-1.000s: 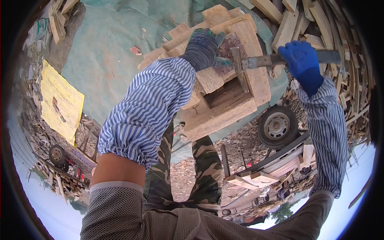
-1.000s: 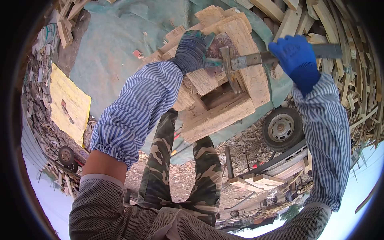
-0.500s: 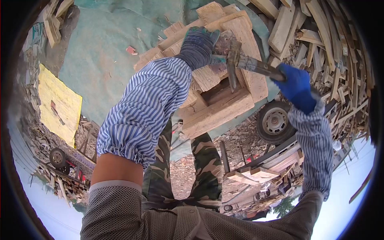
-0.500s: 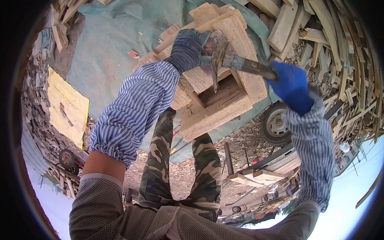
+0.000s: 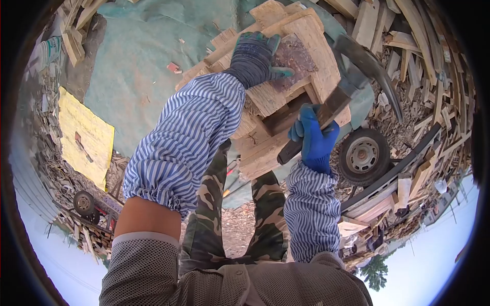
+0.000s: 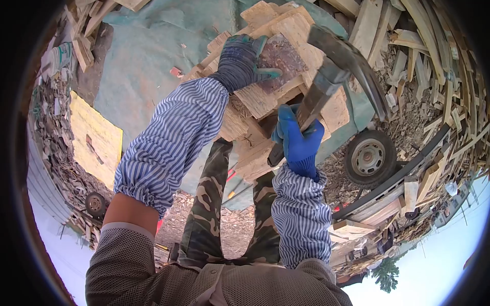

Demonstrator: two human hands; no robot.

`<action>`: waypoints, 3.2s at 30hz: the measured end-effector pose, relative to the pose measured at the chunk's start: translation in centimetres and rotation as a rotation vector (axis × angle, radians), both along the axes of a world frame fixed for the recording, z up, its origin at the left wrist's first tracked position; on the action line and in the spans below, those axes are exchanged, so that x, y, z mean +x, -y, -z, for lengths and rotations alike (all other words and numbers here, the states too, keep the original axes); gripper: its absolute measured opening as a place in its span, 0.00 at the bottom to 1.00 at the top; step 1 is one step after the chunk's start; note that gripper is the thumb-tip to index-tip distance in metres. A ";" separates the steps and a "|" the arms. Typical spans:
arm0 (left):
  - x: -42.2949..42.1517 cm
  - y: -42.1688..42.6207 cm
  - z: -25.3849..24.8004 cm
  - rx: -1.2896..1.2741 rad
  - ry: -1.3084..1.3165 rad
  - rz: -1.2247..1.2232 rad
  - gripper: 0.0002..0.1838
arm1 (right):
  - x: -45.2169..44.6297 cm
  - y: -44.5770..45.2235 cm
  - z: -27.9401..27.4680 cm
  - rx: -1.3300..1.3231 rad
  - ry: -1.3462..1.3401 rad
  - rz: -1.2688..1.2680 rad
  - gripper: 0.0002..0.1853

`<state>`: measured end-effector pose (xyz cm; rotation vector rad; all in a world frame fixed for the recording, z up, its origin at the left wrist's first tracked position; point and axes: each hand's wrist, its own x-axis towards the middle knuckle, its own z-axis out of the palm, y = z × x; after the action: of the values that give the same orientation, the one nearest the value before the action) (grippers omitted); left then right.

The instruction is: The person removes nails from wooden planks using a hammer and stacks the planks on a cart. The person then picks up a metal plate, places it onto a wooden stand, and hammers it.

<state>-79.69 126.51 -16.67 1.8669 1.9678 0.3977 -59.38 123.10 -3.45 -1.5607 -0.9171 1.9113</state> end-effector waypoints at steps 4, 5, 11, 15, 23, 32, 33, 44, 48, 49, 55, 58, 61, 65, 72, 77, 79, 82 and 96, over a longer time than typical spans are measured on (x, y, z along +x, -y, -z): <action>0.2 0.2 -0.2 0.060 -0.063 -0.024 0.53 | -1.1 -0.3 0.9 -0.109 0.087 -0.010 0.09; 0.5 0.4 -0.2 0.023 -0.044 -0.019 0.53 | -1.4 -0.7 1.9 -0.243 0.150 -0.070 0.11; 0.2 -0.1 -0.9 -0.082 -0.043 -0.006 0.52 | 0.9 1.9 2.0 0.025 0.223 -0.018 0.12; 0.1 -0.1 0.3 0.066 -0.074 -0.028 0.54 | 0.8 -0.3 6.7 0.020 0.300 -0.183 0.14; 0.2 0.0 -0.5 -0.011 -0.074 -0.015 0.61 | 2.8 -0.8 10.5 0.269 0.581 -0.402 0.19; -2.9 3.3 0.9 0.195 0.152 -0.181 0.49 | 2.3 2.3 -0.5 0.087 0.422 -0.121 0.15; -3.1 4.7 -0.1 0.154 0.132 -0.266 0.46 | 3.0 3.5 -0.6 0.068 0.420 -0.137 0.14; 0.9 8.8 -0.4 0.140 0.019 -0.282 0.38 | 1.7 8.4 0.4 0.031 0.278 -0.072 0.14; 0.9 9.2 0.2 0.066 -0.008 -0.219 0.37 | -1.4 7.7 8.6 0.087 0.454 -0.269 0.18; 0.9 9.3 0.4 0.068 -0.035 -0.214 0.37 | -1.7 7.0 10.4 0.137 0.505 -0.339 0.20; -0.1 8.8 0.8 0.136 -0.017 -0.185 0.38 | -2.7 7.0 7.3 0.233 0.597 -0.343 0.23; 0.5 9.3 0.4 0.118 -0.003 -0.171 0.38 | -1.2 7.2 9.6 0.210 0.654 -0.416 0.23; 0.1 9.4 0.0 0.071 -0.021 -0.178 0.37 | -0.3 5.6 7.9 0.048 0.499 -0.328 0.20; 1.1 6.7 -1.4 0.142 0.072 -0.158 0.42 | 0.6 5.4 -0.1 -0.065 0.294 -0.035 0.15; 3.8 3.7 -1.8 0.013 0.004 -0.086 0.49 | 3.7 2.8 -2.1 0.008 0.297 0.015 0.15; 3.9 3.2 -2.0 -0.026 -0.004 -0.081 0.49 | 4.1 1.7 -2.4 -0.088 0.377 -0.072 0.15; 4.1 4.4 -2.0 -0.042 0.000 -0.085 0.49 | 4.0 1.9 -4.5 0.053 0.319 -0.008 0.14; 3.9 3.3 -1.9 0.005 0.004 -0.082 0.49 | 3.3 1.8 -5.3 0.189 0.242 0.084 0.13; 3.5 3.6 -1.4 -0.029 0.016 -0.057 0.49 | 3.7 2.7 -1.0 0.159 0.217 0.072 0.12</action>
<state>-76.14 122.90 -15.27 1.7880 2.0092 0.3966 -55.65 120.38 -2.43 -1.7028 -1.0613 1.6006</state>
